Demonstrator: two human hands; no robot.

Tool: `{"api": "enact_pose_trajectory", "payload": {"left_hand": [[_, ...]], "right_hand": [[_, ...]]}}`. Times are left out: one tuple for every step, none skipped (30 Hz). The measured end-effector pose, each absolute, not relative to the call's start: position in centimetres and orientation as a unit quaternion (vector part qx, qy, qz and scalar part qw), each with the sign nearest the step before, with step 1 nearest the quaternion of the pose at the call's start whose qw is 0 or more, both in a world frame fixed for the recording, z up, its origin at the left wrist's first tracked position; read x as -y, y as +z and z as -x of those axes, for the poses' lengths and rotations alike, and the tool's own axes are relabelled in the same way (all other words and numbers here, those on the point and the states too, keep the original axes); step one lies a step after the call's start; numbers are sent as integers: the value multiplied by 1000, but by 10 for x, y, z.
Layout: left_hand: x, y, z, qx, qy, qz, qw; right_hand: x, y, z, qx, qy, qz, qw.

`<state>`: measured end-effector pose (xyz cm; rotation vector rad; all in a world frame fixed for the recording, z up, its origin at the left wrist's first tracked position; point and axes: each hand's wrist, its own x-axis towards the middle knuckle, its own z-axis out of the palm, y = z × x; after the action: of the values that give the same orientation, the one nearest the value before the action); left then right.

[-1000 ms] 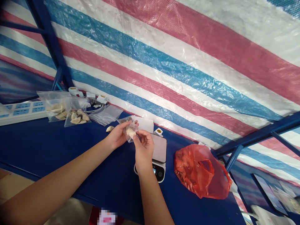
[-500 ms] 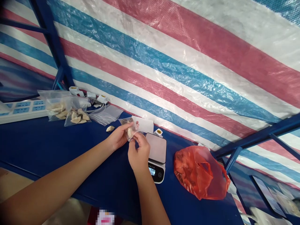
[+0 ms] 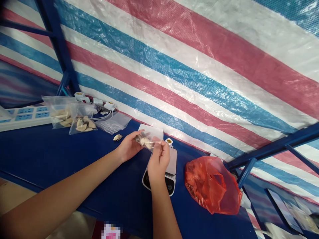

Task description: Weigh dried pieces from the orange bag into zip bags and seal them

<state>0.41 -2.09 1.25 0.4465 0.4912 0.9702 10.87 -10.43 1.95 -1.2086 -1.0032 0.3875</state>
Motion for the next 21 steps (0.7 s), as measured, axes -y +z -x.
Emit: {"api": "enact_pose_trajectory", "payload": {"left_hand": [[19,13,-2,-241,453,-206,833],[17,13,0,-246,446,-207,835],[17,13,1,-249,438,-214,837],[16,13,3,-247,432,-223,838],[16,13,4,-245,430,-232,837],[16,13,4,-244,431,-243,834],[16,12,5,-244,433,-256,829],[16,11,5,-244,436,-269,823],[15,11,5,-244,441,-283,816],[15,9,5,-242,446,-299,808],[14,8,5,-240,452,-314,799],[14,7,5,-238,459,-330,790],[14,6,4,-236,467,-342,781],[14,5,4,-236,473,-352,773],[13,5,3,-237,479,-358,766],[13,4,3,-241,485,-361,759],[13,3,2,-247,491,-364,752],[14,3,2,-254,496,-369,744],[14,2,1,-260,499,-376,736],[14,2,1,-265,498,-387,729],[14,1,1,-269,493,-397,725]], "right_hand": [[104,21,-114,453,163,540,690],[104,23,-119,462,151,543,685],[104,24,-123,473,136,549,675],[104,24,-128,482,117,559,664],[104,24,-132,487,95,571,654],[104,24,-135,487,75,582,647],[104,24,-137,485,61,591,642],[104,24,-140,483,54,596,639],[103,24,-141,482,54,598,637],[103,24,-143,482,57,598,637],[103,24,-144,483,59,596,639],[102,23,-145,482,60,593,642],[102,23,-145,480,60,591,646],[101,23,-145,477,59,590,648],[101,22,-146,474,60,591,650],[101,22,-145,472,62,592,650],[101,22,-145,471,67,592,650],[101,21,-145,470,74,591,651],[101,21,-145,468,83,589,653],[101,21,-145,465,94,585,658],[101,20,-146,462,107,578,664]]}}
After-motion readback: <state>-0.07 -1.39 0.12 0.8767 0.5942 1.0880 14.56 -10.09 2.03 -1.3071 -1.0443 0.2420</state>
